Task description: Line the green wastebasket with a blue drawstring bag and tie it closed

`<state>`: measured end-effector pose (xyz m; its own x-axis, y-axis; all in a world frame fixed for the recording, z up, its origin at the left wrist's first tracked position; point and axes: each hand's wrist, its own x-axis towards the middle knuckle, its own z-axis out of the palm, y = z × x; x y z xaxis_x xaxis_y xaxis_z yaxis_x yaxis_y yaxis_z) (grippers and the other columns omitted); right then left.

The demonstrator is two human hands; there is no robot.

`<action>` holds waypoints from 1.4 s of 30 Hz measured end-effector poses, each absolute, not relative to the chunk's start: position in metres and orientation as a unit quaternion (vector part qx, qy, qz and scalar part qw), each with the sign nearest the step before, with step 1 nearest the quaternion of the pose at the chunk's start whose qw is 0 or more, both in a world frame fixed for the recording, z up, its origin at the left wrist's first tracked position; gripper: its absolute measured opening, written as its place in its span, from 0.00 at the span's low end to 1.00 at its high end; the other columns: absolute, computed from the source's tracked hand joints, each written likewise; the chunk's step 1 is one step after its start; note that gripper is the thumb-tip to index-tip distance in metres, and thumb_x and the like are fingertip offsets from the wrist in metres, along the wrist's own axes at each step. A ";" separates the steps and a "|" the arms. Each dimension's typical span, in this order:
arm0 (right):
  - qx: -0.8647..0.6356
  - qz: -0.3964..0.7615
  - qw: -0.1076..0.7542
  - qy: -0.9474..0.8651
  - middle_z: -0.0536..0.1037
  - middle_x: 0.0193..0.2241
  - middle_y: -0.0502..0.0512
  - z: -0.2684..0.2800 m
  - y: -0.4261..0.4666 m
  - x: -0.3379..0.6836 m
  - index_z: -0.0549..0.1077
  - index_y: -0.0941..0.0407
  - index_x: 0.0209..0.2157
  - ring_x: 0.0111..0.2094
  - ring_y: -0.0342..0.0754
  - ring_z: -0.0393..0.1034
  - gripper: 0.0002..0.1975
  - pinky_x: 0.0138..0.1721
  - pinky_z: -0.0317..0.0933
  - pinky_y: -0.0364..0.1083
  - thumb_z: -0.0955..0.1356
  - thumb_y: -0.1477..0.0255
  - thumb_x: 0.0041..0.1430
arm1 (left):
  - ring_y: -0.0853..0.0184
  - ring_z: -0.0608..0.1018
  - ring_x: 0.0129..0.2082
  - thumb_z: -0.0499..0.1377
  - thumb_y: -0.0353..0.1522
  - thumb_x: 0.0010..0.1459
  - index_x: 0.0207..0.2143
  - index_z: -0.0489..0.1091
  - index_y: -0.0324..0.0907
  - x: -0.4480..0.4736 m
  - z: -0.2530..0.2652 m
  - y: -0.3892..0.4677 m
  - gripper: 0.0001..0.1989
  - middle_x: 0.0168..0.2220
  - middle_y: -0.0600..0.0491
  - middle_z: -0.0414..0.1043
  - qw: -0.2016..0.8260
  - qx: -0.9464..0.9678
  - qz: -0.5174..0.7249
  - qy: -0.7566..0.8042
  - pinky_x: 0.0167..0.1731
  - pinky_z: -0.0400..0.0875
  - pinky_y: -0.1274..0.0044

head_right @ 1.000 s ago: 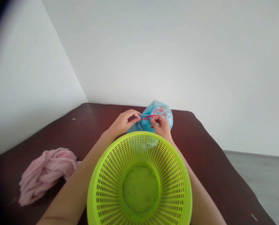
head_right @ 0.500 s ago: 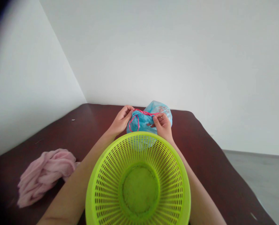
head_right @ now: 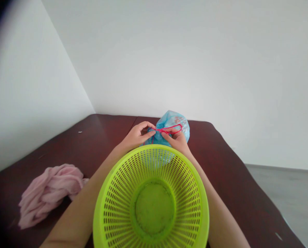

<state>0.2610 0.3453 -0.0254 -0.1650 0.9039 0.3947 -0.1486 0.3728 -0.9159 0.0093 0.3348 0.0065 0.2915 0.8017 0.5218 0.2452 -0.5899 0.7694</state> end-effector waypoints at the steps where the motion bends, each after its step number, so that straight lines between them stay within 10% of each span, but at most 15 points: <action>1: -0.318 0.477 0.560 -0.598 0.91 0.40 0.53 -0.026 0.345 0.262 0.88 0.48 0.40 0.42 0.55 0.84 0.26 0.49 0.82 0.56 0.89 0.43 0.55 | 0.54 0.87 0.53 0.72 0.47 0.74 0.49 0.85 0.46 0.010 0.007 0.335 0.15 0.52 0.46 0.88 0.294 0.744 0.487 0.351 0.58 0.82 0.63; 7: -0.314 0.542 0.600 -0.497 0.85 0.33 0.45 -0.030 0.347 0.263 0.83 0.47 0.38 0.31 0.47 0.77 0.27 0.34 0.77 0.47 0.90 0.44 0.54 | 0.57 0.86 0.49 0.71 0.60 0.72 0.41 0.83 0.45 0.011 0.013 0.339 0.27 0.47 0.47 0.88 0.373 0.620 0.595 0.351 0.53 0.82 0.67; 20: -0.309 0.601 0.566 -0.473 0.92 0.41 0.57 -0.026 0.345 0.265 0.86 0.49 0.43 0.39 0.61 0.87 0.27 0.38 0.85 0.59 0.86 0.43 0.56 | 0.56 0.87 0.49 0.75 0.48 0.71 0.47 0.87 0.46 0.011 0.018 0.326 0.16 0.48 0.48 0.89 0.295 0.750 0.479 0.348 0.54 0.80 0.66; 37: -0.242 0.642 0.641 -0.344 0.90 0.38 0.53 -0.020 0.351 0.281 0.76 0.48 0.34 0.34 0.52 0.84 0.18 0.35 0.85 0.49 0.82 0.56 0.66 | 0.52 0.91 0.49 0.70 0.62 0.67 0.31 0.69 0.48 -0.016 0.029 0.341 0.30 0.39 0.46 0.88 0.539 0.425 0.676 0.267 0.49 0.88 0.64; 42: -0.169 0.666 0.656 -0.311 0.92 0.40 0.54 -0.011 0.347 0.285 0.80 0.49 0.36 0.43 0.52 0.89 0.10 0.48 0.88 0.49 0.79 0.61 0.69 | 0.53 0.90 0.48 0.66 0.72 0.66 0.31 0.71 0.47 -0.020 0.030 0.336 0.39 0.43 0.43 0.89 0.550 0.484 0.607 0.307 0.43 0.84 0.69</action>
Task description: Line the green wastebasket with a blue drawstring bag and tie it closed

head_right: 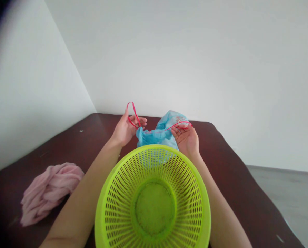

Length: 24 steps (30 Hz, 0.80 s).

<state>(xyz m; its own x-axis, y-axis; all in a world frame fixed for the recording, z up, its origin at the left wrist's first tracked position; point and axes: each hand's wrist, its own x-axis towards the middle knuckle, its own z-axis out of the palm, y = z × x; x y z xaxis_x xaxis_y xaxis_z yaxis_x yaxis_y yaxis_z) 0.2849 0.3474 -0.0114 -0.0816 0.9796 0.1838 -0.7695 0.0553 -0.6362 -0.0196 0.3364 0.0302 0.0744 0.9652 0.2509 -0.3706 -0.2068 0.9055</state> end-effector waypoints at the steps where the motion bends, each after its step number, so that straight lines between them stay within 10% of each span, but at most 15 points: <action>1: -0.164 0.664 0.654 -0.322 0.92 0.42 0.55 -0.010 0.346 0.286 0.82 0.49 0.37 0.44 0.52 0.89 0.10 0.50 0.88 0.51 0.79 0.60 0.70 | 0.54 0.90 0.46 0.68 0.72 0.65 0.35 0.74 0.46 -0.020 0.029 0.336 0.39 0.45 0.42 0.90 0.547 0.513 0.574 0.329 0.42 0.83 0.69; 6: -0.166 0.636 0.640 -0.397 0.92 0.51 0.57 0.000 0.334 0.284 0.88 0.48 0.45 0.51 0.56 0.88 0.19 0.58 0.85 0.57 0.75 0.47 0.77 | 0.57 0.87 0.45 0.78 0.62 0.63 0.51 0.81 0.44 -0.022 0.020 0.329 0.34 0.48 0.44 0.89 0.489 0.688 0.373 0.385 0.47 0.79 0.68; 12: -0.190 0.614 0.626 -0.441 0.90 0.58 0.60 0.007 0.327 0.275 0.86 0.47 0.54 0.53 0.57 0.87 0.28 0.52 0.85 0.57 0.72 0.38 0.76 | 0.55 0.85 0.41 0.83 0.46 0.56 0.44 0.84 0.45 -0.007 0.000 0.330 0.21 0.40 0.48 0.87 0.445 0.729 0.315 0.415 0.41 0.77 0.67; 18: -0.298 0.422 0.725 -0.456 0.84 0.59 0.53 -0.022 0.349 0.282 0.76 0.43 0.58 0.44 0.49 0.84 0.29 0.42 0.80 0.49 0.77 0.71 0.54 | 0.62 0.84 0.35 0.81 0.50 0.62 0.43 0.85 0.43 0.006 -0.002 0.335 0.22 0.38 0.48 0.87 0.491 0.648 0.434 0.389 0.36 0.77 0.72; 24: -0.284 0.116 0.839 -0.451 0.83 0.59 0.56 0.010 0.325 0.299 0.78 0.44 0.56 0.52 0.53 0.85 0.23 0.52 0.81 0.55 0.69 0.74 0.60 | 0.61 0.89 0.38 0.82 0.51 0.64 0.51 0.86 0.42 0.003 0.018 0.333 0.27 0.44 0.44 0.92 0.529 0.585 0.516 0.334 0.40 0.83 0.72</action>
